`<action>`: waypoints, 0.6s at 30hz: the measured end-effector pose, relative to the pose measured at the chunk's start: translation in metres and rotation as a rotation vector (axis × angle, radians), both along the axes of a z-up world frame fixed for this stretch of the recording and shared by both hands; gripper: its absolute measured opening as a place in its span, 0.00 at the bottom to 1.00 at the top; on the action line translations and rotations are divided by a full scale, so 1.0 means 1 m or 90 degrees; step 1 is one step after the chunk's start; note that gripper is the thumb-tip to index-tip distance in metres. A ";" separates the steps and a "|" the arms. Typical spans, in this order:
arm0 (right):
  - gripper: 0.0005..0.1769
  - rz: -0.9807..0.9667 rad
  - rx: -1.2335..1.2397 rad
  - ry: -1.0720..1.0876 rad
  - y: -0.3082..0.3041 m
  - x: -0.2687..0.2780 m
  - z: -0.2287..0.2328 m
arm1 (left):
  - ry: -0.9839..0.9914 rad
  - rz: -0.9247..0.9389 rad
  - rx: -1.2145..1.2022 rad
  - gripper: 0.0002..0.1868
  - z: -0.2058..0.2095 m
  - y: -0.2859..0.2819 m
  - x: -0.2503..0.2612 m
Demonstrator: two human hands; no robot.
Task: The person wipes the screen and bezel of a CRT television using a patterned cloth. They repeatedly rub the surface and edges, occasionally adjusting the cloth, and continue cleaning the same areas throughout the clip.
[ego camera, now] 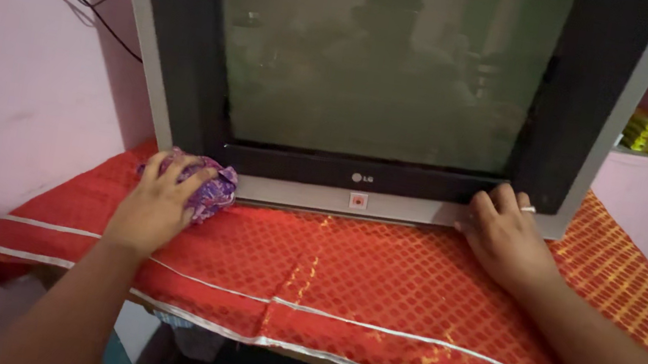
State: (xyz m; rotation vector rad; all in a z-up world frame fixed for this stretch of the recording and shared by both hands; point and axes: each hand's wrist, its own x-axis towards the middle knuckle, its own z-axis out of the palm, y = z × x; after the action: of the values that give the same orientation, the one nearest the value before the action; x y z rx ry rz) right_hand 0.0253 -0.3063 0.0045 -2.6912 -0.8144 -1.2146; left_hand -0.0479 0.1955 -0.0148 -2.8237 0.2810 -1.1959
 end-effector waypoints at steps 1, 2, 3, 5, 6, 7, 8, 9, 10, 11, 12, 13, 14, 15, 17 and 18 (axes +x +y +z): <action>0.17 0.004 0.004 0.003 0.001 0.000 0.000 | -0.017 -0.005 0.009 0.35 -0.002 0.002 0.001; 0.17 0.005 0.009 0.008 0.001 -0.001 -0.001 | -0.022 0.011 -0.001 0.36 -0.003 0.003 0.002; 0.18 0.006 0.013 0.012 0.000 -0.001 0.000 | -0.027 0.028 -0.010 0.37 -0.003 0.006 0.001; 0.18 0.001 0.004 0.016 0.000 0.000 0.001 | 0.000 0.056 -0.084 0.37 -0.006 0.008 0.000; 0.19 -0.002 0.002 0.018 0.000 0.001 0.001 | 0.031 0.069 -0.146 0.38 -0.006 0.009 -0.001; 0.19 0.005 0.009 0.020 0.000 0.000 0.001 | 0.063 0.081 -0.209 0.38 -0.007 0.010 -0.001; 0.19 0.009 0.017 0.018 0.000 -0.001 0.002 | 0.072 0.098 -0.248 0.37 -0.006 0.012 0.000; 0.19 0.014 0.026 0.017 0.001 -0.003 0.003 | 0.081 0.116 -0.288 0.37 -0.004 0.015 -0.001; 0.19 0.020 0.045 0.042 0.002 -0.007 0.005 | 0.090 0.131 -0.327 0.36 -0.001 0.015 -0.001; 0.19 0.026 0.064 0.066 0.006 -0.011 0.008 | 0.083 0.123 -0.343 0.36 0.002 0.015 -0.003; 0.19 0.030 0.082 0.088 0.009 -0.015 0.015 | 0.074 0.112 -0.359 0.35 0.007 0.015 -0.006; 0.20 0.022 0.106 0.178 0.014 -0.021 0.023 | 0.066 0.100 -0.375 0.34 0.013 0.009 -0.008; 0.22 0.021 0.129 0.270 0.024 -0.028 0.030 | 0.035 0.028 -0.398 0.33 0.018 -0.001 -0.012; 0.23 0.020 0.152 0.362 0.036 -0.037 0.038 | 0.003 -0.045 -0.421 0.32 0.023 -0.018 -0.016; 0.40 0.134 0.061 0.259 0.056 -0.055 0.051 | -0.023 -0.164 -0.490 0.30 0.043 -0.058 -0.020; 0.45 0.206 0.095 0.317 0.067 -0.064 0.053 | -0.012 -0.202 -0.545 0.30 0.048 -0.084 -0.026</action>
State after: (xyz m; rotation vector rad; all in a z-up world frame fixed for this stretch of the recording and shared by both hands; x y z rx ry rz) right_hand -0.0391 -0.2390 0.0580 -2.4455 -0.9764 -0.4843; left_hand -0.0735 0.1110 0.0332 -3.5735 0.2697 -1.7442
